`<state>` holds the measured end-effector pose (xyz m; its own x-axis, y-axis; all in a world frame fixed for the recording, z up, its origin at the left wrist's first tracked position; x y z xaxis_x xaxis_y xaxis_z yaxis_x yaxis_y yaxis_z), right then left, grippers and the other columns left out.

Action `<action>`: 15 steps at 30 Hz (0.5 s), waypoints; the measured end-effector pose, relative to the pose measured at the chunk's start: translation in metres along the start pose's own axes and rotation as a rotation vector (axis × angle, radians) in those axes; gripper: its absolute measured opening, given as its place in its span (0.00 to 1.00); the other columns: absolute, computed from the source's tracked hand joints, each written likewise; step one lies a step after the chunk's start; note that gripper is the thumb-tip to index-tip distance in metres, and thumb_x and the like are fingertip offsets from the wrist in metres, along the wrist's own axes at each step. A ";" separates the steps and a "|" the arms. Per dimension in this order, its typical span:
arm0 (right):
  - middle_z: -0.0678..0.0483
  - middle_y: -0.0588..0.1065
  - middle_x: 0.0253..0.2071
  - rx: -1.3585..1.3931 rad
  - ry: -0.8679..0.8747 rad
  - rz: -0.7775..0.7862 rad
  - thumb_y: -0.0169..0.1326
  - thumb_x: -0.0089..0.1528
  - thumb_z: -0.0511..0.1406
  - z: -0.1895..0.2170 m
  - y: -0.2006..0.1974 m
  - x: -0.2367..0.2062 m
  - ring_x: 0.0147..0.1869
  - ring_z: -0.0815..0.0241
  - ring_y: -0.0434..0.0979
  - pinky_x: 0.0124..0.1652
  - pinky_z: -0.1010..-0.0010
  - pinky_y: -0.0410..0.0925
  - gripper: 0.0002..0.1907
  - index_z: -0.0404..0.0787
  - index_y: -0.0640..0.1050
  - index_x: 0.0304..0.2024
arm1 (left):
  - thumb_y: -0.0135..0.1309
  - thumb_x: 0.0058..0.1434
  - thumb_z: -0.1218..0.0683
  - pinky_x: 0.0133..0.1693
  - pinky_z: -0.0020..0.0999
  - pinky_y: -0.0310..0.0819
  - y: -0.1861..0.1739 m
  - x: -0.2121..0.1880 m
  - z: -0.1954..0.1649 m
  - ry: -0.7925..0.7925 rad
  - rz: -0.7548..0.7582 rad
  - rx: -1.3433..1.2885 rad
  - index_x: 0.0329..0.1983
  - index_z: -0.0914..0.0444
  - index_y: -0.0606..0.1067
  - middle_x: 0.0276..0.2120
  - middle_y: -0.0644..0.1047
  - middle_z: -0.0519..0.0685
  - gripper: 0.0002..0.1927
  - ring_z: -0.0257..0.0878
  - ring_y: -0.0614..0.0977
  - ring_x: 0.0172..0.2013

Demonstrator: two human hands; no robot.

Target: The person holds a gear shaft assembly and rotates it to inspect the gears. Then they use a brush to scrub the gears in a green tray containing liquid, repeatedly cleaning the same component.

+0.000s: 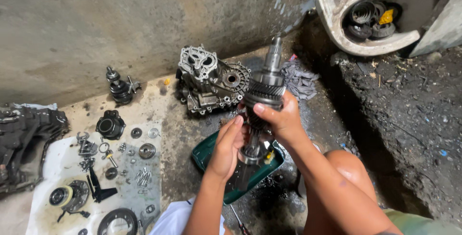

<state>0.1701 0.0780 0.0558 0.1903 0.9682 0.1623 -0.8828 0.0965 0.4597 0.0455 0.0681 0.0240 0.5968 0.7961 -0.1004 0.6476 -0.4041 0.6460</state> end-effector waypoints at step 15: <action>0.45 0.78 0.51 -0.241 -0.316 0.009 0.72 0.55 0.36 0.079 0.010 -0.010 0.55 0.51 0.83 0.58 0.59 0.77 0.36 0.34 0.67 0.59 | 0.71 0.50 0.48 0.28 0.38 0.76 -0.004 0.005 0.011 0.244 -0.318 0.973 0.30 0.66 0.78 0.24 0.82 0.52 0.18 0.42 0.86 0.26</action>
<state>0.1934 0.0508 0.1279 0.2715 0.8542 0.4434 -0.9535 0.1759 0.2449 0.0510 0.0688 0.0122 0.2910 0.9544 0.0666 0.9235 -0.2621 -0.2800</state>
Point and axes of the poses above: each hand's wrist, its own x-axis towards the middle knuckle, its own y-axis out of the palm, z = x × y, the point moved 10 cm from there along x, towards the middle knuckle
